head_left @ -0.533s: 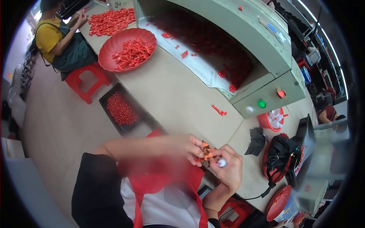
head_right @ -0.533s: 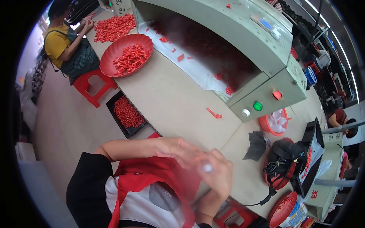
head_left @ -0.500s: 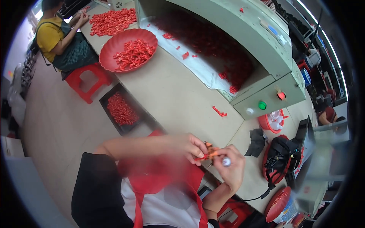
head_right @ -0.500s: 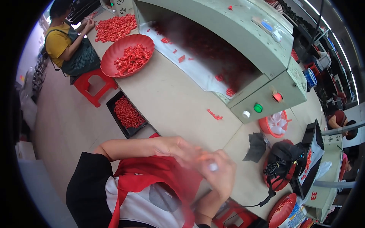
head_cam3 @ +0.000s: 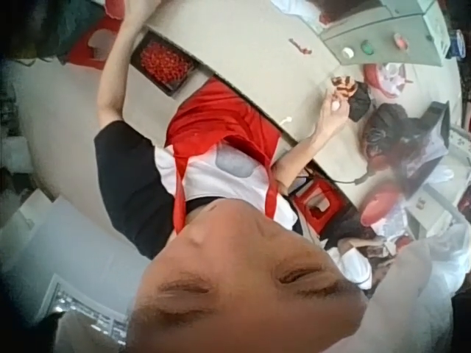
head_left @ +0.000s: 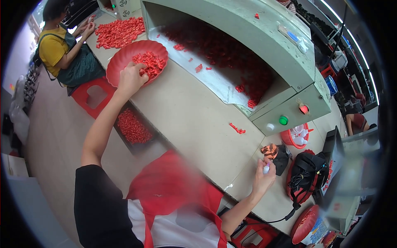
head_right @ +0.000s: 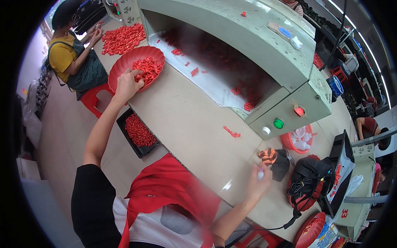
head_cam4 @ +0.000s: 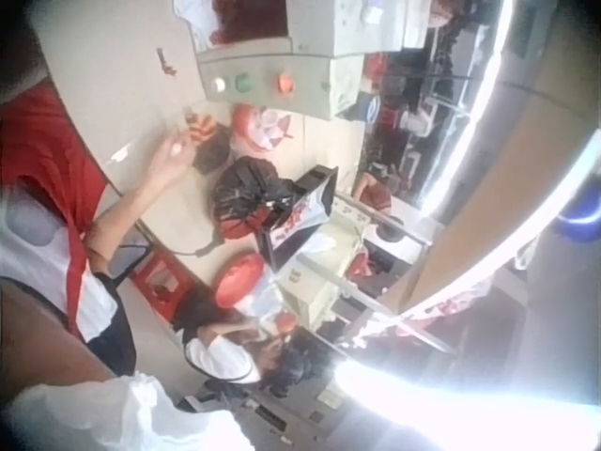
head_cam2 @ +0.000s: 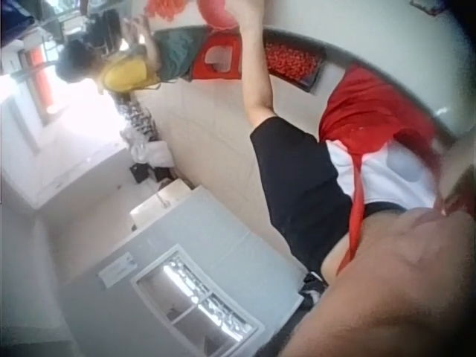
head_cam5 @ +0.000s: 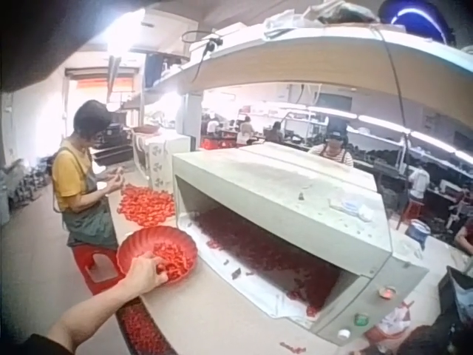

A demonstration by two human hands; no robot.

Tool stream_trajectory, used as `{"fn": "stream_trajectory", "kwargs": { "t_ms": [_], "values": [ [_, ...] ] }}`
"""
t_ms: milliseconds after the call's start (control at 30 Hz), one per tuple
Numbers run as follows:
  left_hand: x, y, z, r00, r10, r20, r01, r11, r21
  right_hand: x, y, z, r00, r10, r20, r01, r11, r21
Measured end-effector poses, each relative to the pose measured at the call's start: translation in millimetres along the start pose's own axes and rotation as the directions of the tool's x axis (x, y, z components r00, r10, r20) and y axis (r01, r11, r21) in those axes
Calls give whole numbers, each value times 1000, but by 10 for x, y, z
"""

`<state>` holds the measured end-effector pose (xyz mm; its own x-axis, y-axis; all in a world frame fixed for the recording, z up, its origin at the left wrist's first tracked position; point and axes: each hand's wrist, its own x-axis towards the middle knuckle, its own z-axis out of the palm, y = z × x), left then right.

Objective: The person assembles small plastic toy figures by applying glue from a bottle to individual parts and attaching them together by hand.

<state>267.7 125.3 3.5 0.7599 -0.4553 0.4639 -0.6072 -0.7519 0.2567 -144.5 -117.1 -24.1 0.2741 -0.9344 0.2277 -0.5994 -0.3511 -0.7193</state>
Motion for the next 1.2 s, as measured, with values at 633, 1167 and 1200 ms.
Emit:
{"fn": "stream_trajectory", "kwargs": {
  "t_ms": [633, 1167, 1200],
  "values": [
    [1520, 1764, 1596, 983, 116, 146, -94, 984, -152, -170, -300, 40, 990, -46, 135, 31, 994, 105],
    [1055, 1888, 1082, 968, 252, -15, -237, 887, -397, -345, -425, -116, 994, -94, 48, 81, 971, 224],
    [904, 1821, 1119, 972, 215, 92, -127, 817, -562, -360, -421, -77, 996, -74, 54, 60, 972, 227]
  ]
}}
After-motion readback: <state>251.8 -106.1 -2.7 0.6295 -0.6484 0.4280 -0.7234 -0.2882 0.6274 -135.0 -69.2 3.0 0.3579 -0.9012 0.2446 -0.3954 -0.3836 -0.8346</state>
